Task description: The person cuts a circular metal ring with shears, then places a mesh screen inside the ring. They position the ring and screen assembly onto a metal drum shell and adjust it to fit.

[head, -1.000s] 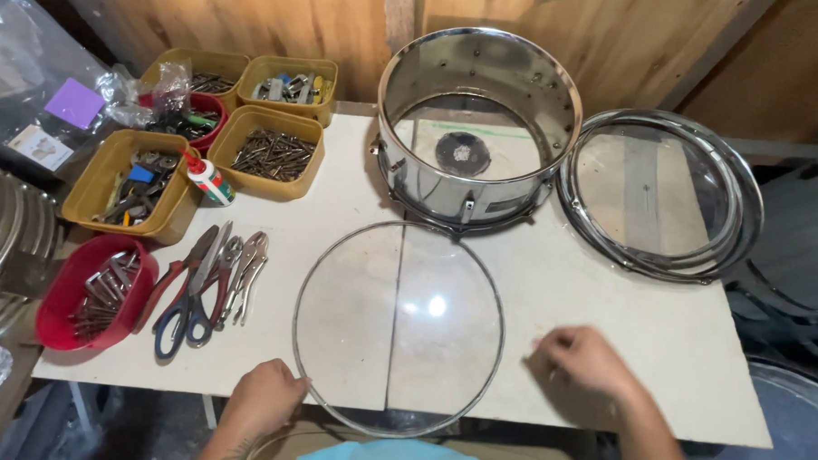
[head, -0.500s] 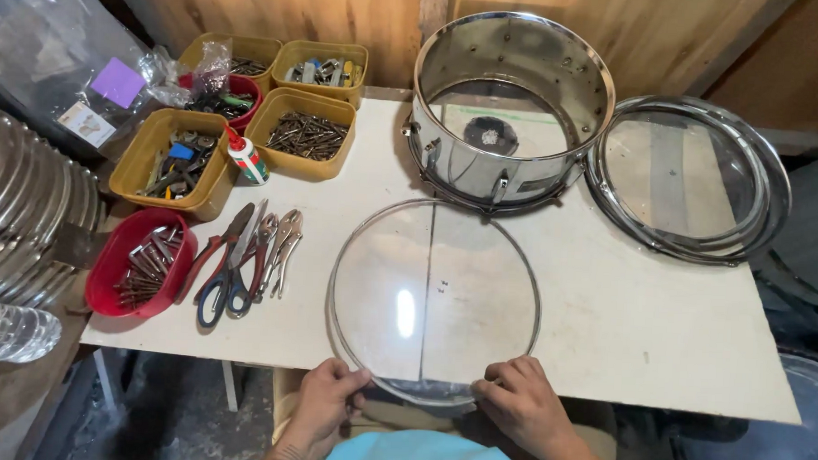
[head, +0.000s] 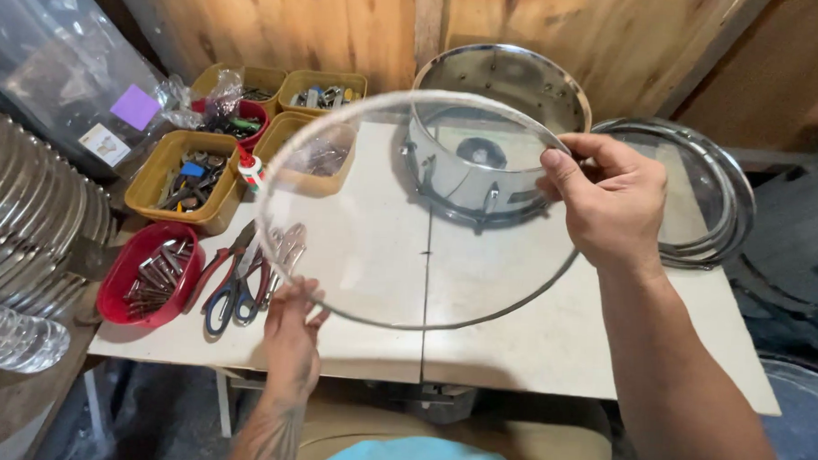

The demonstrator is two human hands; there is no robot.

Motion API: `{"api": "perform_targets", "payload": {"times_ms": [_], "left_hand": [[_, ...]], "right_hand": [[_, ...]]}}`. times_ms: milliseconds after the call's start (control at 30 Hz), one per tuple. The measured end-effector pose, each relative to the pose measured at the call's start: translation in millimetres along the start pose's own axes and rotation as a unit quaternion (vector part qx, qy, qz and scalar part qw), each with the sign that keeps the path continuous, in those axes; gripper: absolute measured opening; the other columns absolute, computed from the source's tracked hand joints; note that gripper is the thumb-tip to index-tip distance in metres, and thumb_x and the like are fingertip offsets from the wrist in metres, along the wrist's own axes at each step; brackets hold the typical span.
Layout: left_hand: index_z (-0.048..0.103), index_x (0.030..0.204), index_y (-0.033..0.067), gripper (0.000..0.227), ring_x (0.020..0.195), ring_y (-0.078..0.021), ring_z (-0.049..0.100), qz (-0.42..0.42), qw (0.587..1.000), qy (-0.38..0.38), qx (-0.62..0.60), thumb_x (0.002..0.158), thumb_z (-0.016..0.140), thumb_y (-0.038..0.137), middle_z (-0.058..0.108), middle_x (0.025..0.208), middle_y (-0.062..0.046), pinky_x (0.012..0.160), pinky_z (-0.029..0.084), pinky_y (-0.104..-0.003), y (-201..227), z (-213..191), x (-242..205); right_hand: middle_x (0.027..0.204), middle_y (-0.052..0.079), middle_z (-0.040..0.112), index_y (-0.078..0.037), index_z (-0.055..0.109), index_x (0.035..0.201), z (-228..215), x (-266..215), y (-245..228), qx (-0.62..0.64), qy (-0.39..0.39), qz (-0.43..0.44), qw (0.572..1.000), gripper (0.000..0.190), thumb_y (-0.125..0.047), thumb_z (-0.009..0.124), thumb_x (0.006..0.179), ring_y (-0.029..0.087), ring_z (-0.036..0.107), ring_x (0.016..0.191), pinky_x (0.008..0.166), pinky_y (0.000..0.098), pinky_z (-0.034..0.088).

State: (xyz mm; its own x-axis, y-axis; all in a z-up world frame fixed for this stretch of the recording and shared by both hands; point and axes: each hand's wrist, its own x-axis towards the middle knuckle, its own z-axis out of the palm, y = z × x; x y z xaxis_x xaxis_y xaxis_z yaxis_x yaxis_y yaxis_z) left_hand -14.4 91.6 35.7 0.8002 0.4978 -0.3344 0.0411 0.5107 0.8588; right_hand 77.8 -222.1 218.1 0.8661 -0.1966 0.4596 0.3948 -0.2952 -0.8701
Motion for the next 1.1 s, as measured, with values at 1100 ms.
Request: {"api": "perform_targets", "payload": {"times_ms": [1100], "left_hand": [[0.057,0.125,-0.0053,0.04,0.092,-0.0319,0.073,0.374,0.912,-0.164,0.021,0.103,0.049,0.027,0.072,0.103,-0.025,0.078,0.064,-0.041,79,55,-45]], "right_hand": [[0.091,0.01,0.071,-0.007,0.068,0.104,-27,-40,79,0.353,0.103,0.249,0.896,0.021,-0.018,0.053,0.096,0.034,0.075,0.086,0.086,0.0498,0.063]]}}
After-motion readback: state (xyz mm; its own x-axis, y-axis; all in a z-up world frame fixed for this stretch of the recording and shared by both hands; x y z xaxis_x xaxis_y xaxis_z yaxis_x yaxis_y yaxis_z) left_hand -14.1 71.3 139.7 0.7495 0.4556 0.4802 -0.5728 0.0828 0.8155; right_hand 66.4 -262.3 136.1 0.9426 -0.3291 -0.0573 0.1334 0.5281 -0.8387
